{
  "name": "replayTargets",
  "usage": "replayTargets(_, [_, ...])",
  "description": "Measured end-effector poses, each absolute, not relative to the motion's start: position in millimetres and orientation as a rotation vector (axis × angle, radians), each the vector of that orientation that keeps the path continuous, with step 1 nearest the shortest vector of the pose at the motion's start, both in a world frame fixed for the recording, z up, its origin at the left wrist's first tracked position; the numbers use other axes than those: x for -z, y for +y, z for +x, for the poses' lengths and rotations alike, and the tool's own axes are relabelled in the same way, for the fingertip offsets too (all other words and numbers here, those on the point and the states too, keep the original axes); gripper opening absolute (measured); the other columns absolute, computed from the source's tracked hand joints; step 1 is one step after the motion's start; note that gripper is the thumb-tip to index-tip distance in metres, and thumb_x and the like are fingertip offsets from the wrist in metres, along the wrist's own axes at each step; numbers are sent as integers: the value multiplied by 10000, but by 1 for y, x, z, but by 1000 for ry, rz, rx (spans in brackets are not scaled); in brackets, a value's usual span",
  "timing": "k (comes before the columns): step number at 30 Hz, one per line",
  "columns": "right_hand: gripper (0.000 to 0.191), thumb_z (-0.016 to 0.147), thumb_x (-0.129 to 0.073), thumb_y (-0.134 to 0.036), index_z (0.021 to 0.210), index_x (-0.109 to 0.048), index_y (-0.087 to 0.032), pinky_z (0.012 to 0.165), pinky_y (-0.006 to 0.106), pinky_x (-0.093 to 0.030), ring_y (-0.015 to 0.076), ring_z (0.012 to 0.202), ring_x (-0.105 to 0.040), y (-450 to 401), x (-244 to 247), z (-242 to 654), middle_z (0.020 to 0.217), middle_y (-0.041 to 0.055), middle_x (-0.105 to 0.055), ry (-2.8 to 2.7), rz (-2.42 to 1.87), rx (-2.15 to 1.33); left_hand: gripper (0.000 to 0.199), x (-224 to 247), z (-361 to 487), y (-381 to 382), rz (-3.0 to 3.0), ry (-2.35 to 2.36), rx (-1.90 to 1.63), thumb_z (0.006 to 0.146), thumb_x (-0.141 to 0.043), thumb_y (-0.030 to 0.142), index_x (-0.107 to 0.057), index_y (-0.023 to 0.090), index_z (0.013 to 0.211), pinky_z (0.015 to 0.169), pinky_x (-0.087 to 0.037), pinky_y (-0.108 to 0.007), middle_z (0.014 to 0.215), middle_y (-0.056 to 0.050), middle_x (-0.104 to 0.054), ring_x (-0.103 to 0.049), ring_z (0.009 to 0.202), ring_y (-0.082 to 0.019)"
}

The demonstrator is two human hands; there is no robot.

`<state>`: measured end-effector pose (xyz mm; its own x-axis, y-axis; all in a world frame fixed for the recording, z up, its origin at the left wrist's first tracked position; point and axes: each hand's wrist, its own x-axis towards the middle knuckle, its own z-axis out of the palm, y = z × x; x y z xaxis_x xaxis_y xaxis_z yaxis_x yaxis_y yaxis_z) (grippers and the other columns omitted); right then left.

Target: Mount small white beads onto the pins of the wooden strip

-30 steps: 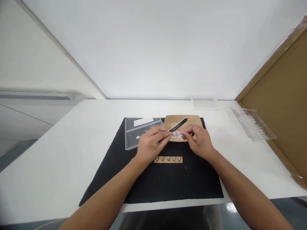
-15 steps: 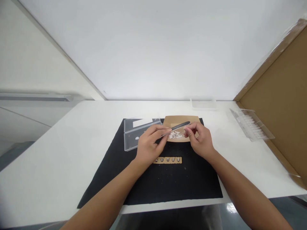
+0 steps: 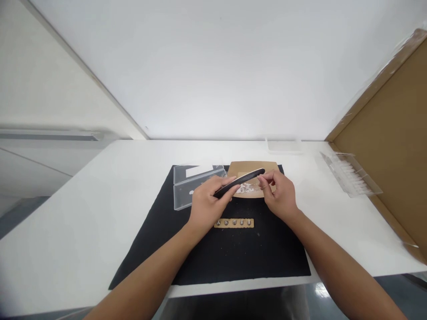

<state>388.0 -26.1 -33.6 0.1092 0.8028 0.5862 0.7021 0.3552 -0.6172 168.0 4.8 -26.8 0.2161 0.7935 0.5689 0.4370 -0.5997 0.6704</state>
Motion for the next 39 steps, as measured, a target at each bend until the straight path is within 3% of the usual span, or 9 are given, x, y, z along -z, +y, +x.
replayTargets(5, [207,1042,-587,-395,898,-606,-248,694,351,-467,185,732,-652,-24,37,387,824,11,-730,-1654,-1445,64,173,30,172,2,2029,927,-1300,991,-698,300,-811,193,1066,544,-543,-222,866,-23,-678,-630,540,-78])
replayTargets(8, [209,1050,-575,-399,907,-600,-249,693,361,-454,188,735,-649,-22,36,385,842,17,-734,-1628,-1497,89,191,31,173,2,1990,825,-1318,999,-686,305,-811,202,1101,471,-500,-200,867,-7,-637,-579,470,-43])
replayTargets(19, [208,1046,-554,-339,860,-529,-248,764,398,-415,195,686,-638,-13,33,366,739,4,-698,-1789,-1351,96,174,29,176,6,2079,931,-1414,996,-694,290,-831,217,1075,594,-507,-241,692,13,-597,-619,635,-115])
replayTargets(23, [181,1051,-556,-327,893,-532,-242,816,409,-388,183,678,-648,-14,30,365,765,-6,-717,-1677,-1417,181,183,27,178,2,2064,931,-1446,1000,-687,288,-830,197,1068,592,-500,-237,705,6,-596,-618,642,-113])
replayTargets(39, [243,1047,-555,-301,812,-525,-245,766,406,-350,155,597,-596,-15,26,357,716,-21,-706,-1765,-1396,219,200,28,178,2,2036,964,-1430,1010,-670,321,-835,214,1049,597,-497,-265,628,13,-601,-594,611,-127])
